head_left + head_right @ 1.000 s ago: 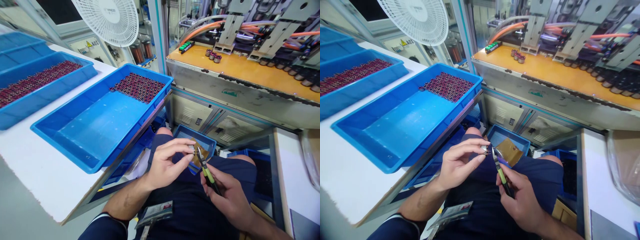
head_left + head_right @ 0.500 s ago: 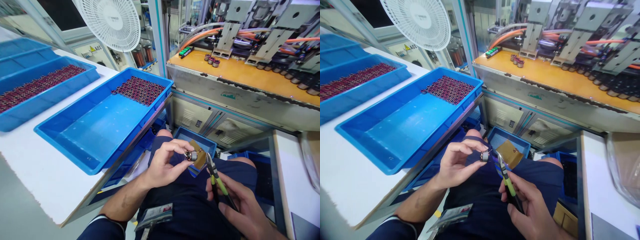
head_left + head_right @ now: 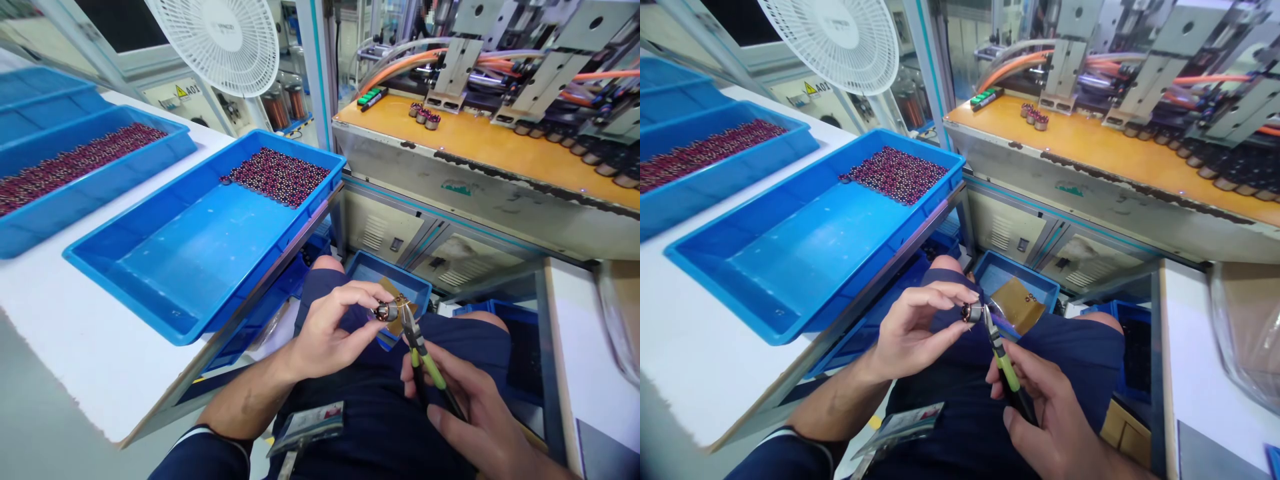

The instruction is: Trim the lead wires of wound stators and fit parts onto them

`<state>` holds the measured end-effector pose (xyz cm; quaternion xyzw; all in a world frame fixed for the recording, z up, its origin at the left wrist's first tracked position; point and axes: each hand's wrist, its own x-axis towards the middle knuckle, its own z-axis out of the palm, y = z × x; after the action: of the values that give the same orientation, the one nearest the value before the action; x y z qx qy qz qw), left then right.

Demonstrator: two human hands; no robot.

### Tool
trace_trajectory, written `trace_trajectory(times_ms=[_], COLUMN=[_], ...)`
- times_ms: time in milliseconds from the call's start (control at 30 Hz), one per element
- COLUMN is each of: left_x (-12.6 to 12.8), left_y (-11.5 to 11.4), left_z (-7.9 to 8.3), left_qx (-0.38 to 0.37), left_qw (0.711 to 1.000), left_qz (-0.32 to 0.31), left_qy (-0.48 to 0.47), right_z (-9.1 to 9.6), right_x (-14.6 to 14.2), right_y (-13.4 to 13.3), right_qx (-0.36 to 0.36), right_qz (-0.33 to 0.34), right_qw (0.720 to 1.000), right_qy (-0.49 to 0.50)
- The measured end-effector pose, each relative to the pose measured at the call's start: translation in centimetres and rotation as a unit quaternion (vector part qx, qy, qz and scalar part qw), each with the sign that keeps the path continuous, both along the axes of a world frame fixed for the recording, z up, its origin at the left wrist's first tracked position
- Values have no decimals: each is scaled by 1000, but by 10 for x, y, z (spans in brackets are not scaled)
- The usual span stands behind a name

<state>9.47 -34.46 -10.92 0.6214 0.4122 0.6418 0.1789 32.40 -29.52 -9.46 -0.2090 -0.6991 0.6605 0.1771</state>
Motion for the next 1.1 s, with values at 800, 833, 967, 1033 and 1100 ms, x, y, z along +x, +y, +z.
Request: trace_trajectory(times_ms=[800, 833, 967, 1033, 1100], left_x=[0, 0, 1, 2, 2], left_y=[-2, -2, -1, -2, -2], left_z=[-2, -3, -3, -4, -4], left_qx=[-7, -7, -15, -23, -32], left_qw=[1000, 1000, 1000, 999, 998], left_qz=[-10, -9, 3, 14, 19], left_qy=[-26, -25, -21, -26, -45], right_z=[5, 5, 6, 5, 3], right_x=[-9, -10, -13, -14, -14], right_y=[-5, -5, -3, 1, 4], right_qx=[5, 14, 53, 63, 77], right_qz=[-44, -49, -68, -71, -72], right_qw=[999, 999, 995, 992, 988], right_qy=[-11, -12, -48, -88, -115])
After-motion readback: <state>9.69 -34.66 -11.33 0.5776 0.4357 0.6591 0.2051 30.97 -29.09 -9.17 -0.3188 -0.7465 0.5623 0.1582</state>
